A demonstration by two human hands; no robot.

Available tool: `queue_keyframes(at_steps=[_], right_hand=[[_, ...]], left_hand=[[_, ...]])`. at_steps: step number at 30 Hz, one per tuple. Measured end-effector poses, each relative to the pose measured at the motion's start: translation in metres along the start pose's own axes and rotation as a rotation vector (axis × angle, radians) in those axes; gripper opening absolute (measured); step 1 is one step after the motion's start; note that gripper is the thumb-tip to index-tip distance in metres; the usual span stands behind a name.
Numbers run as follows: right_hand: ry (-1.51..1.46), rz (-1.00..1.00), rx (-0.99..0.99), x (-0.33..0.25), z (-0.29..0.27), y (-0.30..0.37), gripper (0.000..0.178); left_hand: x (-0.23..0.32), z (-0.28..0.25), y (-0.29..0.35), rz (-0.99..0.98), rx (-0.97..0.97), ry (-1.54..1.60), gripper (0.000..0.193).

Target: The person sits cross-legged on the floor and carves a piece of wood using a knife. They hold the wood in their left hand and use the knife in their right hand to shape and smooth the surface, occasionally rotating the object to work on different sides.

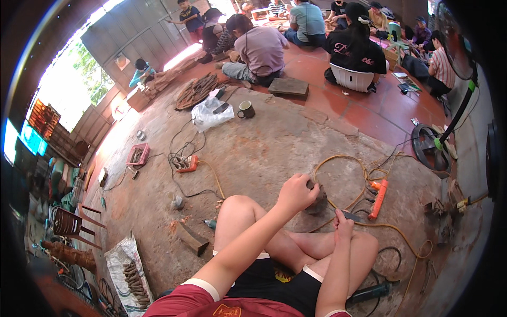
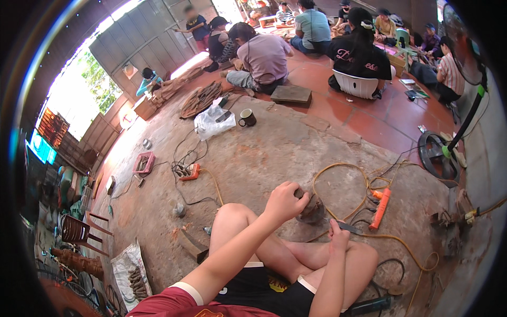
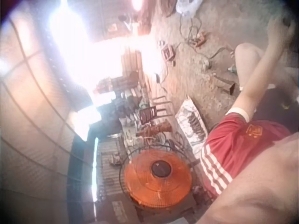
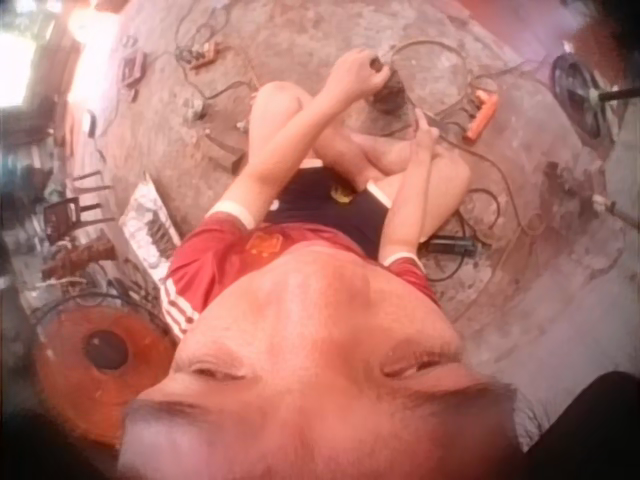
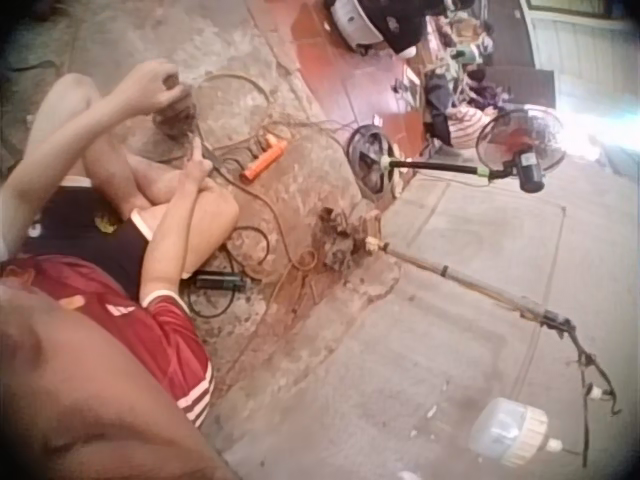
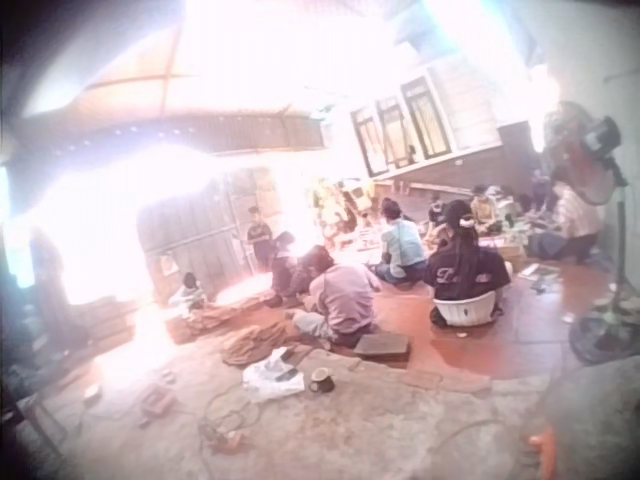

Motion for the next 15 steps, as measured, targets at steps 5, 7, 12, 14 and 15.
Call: queue_keyframes(at_steps=[5,7,12,14,15], right_hand=[[-0.013,0.009,0.017,-0.004,-0.004,-0.002,0.014],[-0.005,0.013,0.027,-0.005,-0.003,-0.002,0.016],[-0.017,-0.008,0.018,-0.007,-0.004,-0.004,0.015],[-0.013,-0.001,0.025,-0.006,-0.002,-0.004,0.015],[-0.001,0.003,0.039,-0.008,-0.004,-0.003,0.016]], left_hand=[[0.026,0.017,-0.013,0.095,0.005,0.058,0.032],[0.030,0.020,-0.014,0.112,0.005,0.100,0.034],[0.018,-0.001,0.008,0.192,0.016,0.130,0.048],[-0.004,-0.027,0.037,0.234,0.092,0.087,0.052],[-0.023,-0.040,0.057,0.249,0.134,0.056,0.053]])
Point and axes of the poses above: each hand's wrist, its own y-axis away from the middle knuckle, its own z-axis out of the palm, x = y × z, the point moved 8 cm from there along -y, towards the middle knuckle, and after that the axes turned 4 degrees about -z, right-handed, at the moved point
